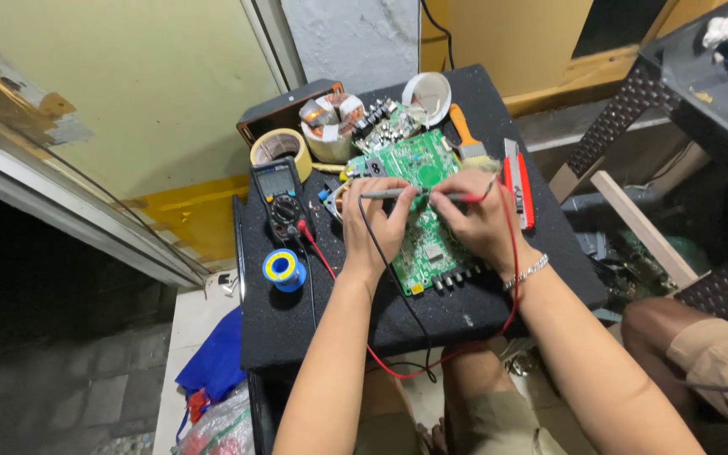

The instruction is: The person sits on the floor and uses a multimeter to test various points on a green circuit board. They manipulate the multimeter probes with both hands, touching different components on the board. The person also briefly handles a small cylindrical component and a brush during the process.

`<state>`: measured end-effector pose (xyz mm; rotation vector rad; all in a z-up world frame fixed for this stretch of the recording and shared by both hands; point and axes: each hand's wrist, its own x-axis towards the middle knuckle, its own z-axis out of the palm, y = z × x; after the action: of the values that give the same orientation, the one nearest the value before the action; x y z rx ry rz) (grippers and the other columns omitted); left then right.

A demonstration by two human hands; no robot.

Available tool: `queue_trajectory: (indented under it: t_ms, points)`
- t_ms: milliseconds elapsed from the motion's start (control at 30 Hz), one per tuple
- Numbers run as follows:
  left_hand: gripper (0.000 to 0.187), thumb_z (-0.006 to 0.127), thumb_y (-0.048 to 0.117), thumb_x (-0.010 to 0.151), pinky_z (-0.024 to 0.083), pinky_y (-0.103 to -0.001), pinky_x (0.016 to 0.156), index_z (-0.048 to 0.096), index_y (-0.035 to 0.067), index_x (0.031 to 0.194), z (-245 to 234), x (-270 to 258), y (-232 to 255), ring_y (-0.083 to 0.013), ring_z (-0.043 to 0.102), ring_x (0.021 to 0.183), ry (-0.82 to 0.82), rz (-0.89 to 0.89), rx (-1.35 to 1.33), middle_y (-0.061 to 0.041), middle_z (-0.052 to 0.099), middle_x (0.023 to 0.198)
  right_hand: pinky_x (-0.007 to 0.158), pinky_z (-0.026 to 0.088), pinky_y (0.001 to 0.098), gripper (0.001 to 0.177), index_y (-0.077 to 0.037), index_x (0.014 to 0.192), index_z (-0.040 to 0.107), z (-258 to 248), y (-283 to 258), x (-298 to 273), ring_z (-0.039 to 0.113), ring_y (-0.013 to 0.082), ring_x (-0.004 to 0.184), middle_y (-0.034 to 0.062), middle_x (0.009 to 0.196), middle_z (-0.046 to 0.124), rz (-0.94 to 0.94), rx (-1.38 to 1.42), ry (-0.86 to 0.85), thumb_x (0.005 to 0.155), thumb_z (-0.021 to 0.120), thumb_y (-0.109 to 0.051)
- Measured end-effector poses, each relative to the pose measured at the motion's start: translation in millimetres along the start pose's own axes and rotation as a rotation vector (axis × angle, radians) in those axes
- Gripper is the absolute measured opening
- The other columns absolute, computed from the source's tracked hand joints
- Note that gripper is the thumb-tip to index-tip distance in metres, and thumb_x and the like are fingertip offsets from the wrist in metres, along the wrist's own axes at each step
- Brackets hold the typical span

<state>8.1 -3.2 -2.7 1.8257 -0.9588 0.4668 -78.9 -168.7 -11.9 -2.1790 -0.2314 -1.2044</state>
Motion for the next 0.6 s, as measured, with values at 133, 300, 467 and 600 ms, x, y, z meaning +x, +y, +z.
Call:
queue_trajectory:
  t_ms: [133, 300, 467, 600]
  points:
    - [0.025, 0.067, 0.043, 0.098, 0.047, -0.043, 0.098, 0.071, 0.019, 0.092, 2, 0, -3, -0.0267, 0.068, 0.1, 0.014, 0.02, 0.024, -0.002, 0.072, 0.085, 0.088, 0.054, 0.0418, 0.007, -0.016, 0.099, 0.078, -13, -12, -8, 0.073, 0.0304, 0.094, 0.0065, 0.094, 0.077, -0.059, -0.146, -0.08, 0.092, 0.076, -0.015]
    - [0.022, 0.069, 0.042, 0.096, 0.047, -0.042, 0.098, 0.07, 0.021, 0.091, 4, -2, -6, -0.025, 0.068, 0.099, 0.029, 0.008, -0.001, 0.0, 0.072, 0.083, 0.102, 0.047, 0.0427, 0.027, -0.015, 0.116, 0.076, -17, -19, -26, 0.069, 0.0254, 0.117, 0.0051, 0.114, 0.077, -0.183, -0.324, -0.138, 0.092, 0.074, -0.028]
    - [0.022, 0.068, 0.042, 0.097, 0.048, -0.041, 0.097, 0.07, 0.021, 0.091, 3, -2, -4, -0.0234, 0.067, 0.098, 0.032, -0.006, -0.01, 0.001, 0.071, 0.082, 0.104, 0.046, 0.0423, 0.027, -0.012, 0.119, 0.074, -14, -21, -30, 0.068, 0.0256, 0.12, 0.0061, 0.12, 0.075, -0.189, -0.364, -0.154, 0.095, 0.069, -0.023]
    - [0.021, 0.069, 0.04, 0.097, 0.047, -0.042, 0.098, 0.07, 0.02, 0.091, 3, -2, -3, -0.0235, 0.067, 0.098, 0.035, -0.015, -0.014, 0.001, 0.071, 0.081, 0.103, 0.047, 0.0425, 0.025, -0.01, 0.118, 0.074, -14, -22, -30, 0.067, 0.0272, 0.121, 0.0076, 0.122, 0.075, -0.167, -0.348, -0.166, 0.096, 0.068, -0.02]
